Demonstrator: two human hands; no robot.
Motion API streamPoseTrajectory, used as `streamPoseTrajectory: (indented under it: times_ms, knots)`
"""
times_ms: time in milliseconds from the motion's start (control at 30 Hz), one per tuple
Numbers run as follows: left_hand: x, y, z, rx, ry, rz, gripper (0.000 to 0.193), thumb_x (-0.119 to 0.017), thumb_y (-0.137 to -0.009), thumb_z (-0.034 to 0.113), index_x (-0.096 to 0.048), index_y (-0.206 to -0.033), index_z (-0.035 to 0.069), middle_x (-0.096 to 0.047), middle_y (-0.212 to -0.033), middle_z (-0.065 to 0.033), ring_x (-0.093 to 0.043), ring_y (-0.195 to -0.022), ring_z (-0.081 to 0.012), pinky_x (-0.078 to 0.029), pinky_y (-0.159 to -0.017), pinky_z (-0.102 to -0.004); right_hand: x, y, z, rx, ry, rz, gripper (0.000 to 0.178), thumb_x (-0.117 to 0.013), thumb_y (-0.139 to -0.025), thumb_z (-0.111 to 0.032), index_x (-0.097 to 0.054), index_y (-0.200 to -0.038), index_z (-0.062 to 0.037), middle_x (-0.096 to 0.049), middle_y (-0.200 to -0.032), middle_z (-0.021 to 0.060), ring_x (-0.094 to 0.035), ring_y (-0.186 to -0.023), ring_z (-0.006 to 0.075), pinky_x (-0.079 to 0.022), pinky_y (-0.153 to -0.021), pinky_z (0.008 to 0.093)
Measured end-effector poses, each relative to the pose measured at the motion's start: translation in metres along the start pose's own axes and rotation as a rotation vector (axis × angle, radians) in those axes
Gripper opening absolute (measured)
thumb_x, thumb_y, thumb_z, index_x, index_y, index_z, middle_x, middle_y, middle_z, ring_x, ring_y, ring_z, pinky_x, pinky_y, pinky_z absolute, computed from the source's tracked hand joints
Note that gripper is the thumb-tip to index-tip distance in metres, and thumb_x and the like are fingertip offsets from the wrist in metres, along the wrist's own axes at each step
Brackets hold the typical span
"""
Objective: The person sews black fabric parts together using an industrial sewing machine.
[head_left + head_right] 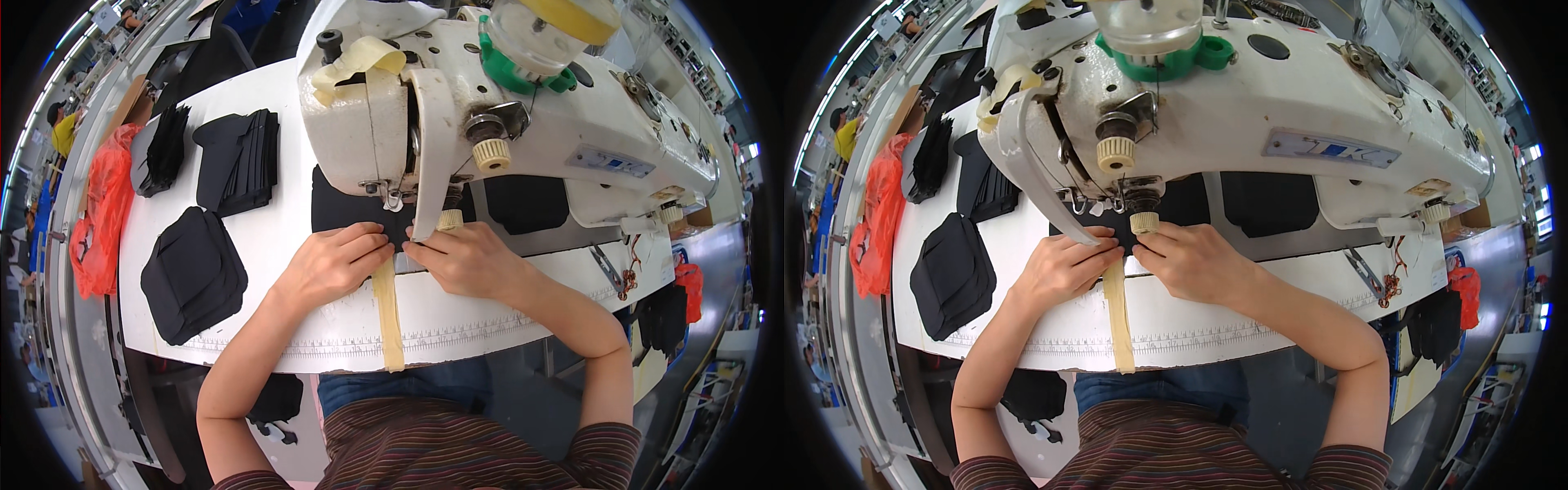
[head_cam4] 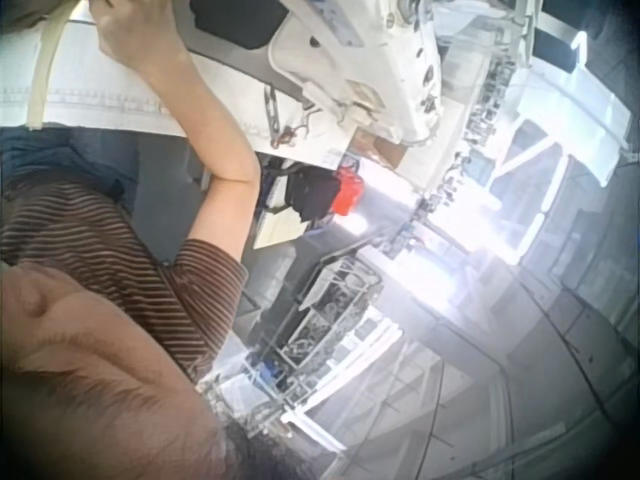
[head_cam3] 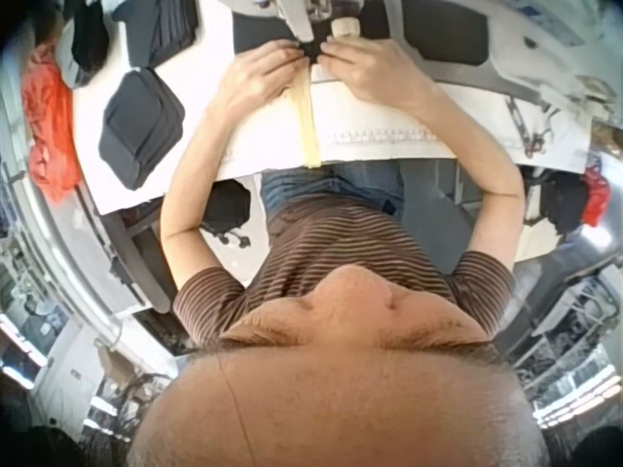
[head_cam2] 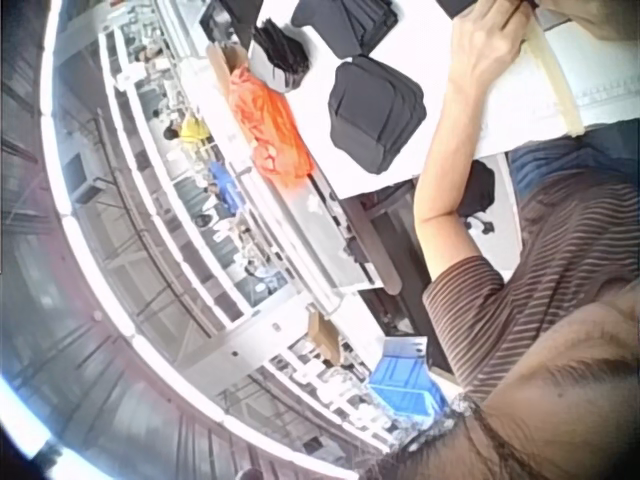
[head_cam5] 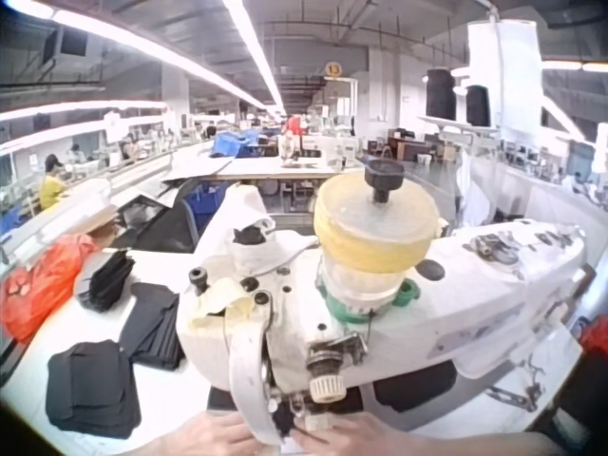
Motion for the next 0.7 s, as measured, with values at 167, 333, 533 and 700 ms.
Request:
streamPoseTrajectory:
  times_ms: [167,333,533,700]
  knots:
    - [0.002,0.002,0.002,-0.017,-0.003,-0.006,0.028,-0.073,-0.068,0.003,-0.074,-0.096,0.004,-0.071,-0.096,-0.0068,-0.069,-0.095,-0.0223,-0.059,-0.069,-0.0312,0.002,-0.001,-0.003,0.027,0.02,0.008,0.024,-0.065,-0.073,-0.007,-0.07,-0.097,-0.003,-0.067,-0.099,0.0074,-0.065,-0.092,0.0167,-0.057,-0.059,0.0265]
    - [0.004,0.005,-0.004,-0.011,0.029,-0.005,0.031,-0.071,-0.066,0.002,-0.072,-0.097,0.003,-0.07,-0.097,-0.0062,-0.067,-0.097,-0.0203,-0.059,-0.072,-0.03,0.0,-0.005,-0.005,0.07,0.048,0.011,0.023,-0.064,-0.076,-0.01,-0.07,-0.098,-0.0057,-0.067,-0.097,0.007,-0.065,-0.092,0.0169,-0.057,-0.061,0.0261]
    - [0.005,-0.003,-0.015,-0.031,0.009,-0.027,0.034,-0.071,-0.064,-0.002,-0.074,-0.096,0.004,-0.071,-0.101,-0.0048,-0.069,-0.091,-0.0209,-0.058,-0.065,-0.0309,0.002,-0.009,0.002,0.076,0.141,0.039,0.025,-0.064,-0.076,-0.011,-0.07,-0.1,-0.0076,-0.067,-0.094,0.004,-0.065,-0.087,0.0168,-0.056,-0.066,0.0292]
    - [0.001,-0.005,-0.025,-0.056,0.007,-0.006,0.033,-0.068,-0.065,-0.001,-0.072,-0.098,0.003,-0.069,-0.099,-0.0062,-0.066,-0.097,-0.0199,-0.059,-0.07,-0.0304,-0.002,-0.015,0.013,0.038,0.19,0.004,0.027,-0.064,-0.076,-0.011,-0.07,-0.102,-0.0093,-0.065,-0.086,0.0041,-0.063,-0.08,0.0182,-0.051,-0.064,0.0317]
Point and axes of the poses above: each hand's wrist, its own y-axis away from the middle knuckle, its own x-axis out of the back of the hand, z = x × y, the point moved 9 cm from there along -y, towards the middle knuckle
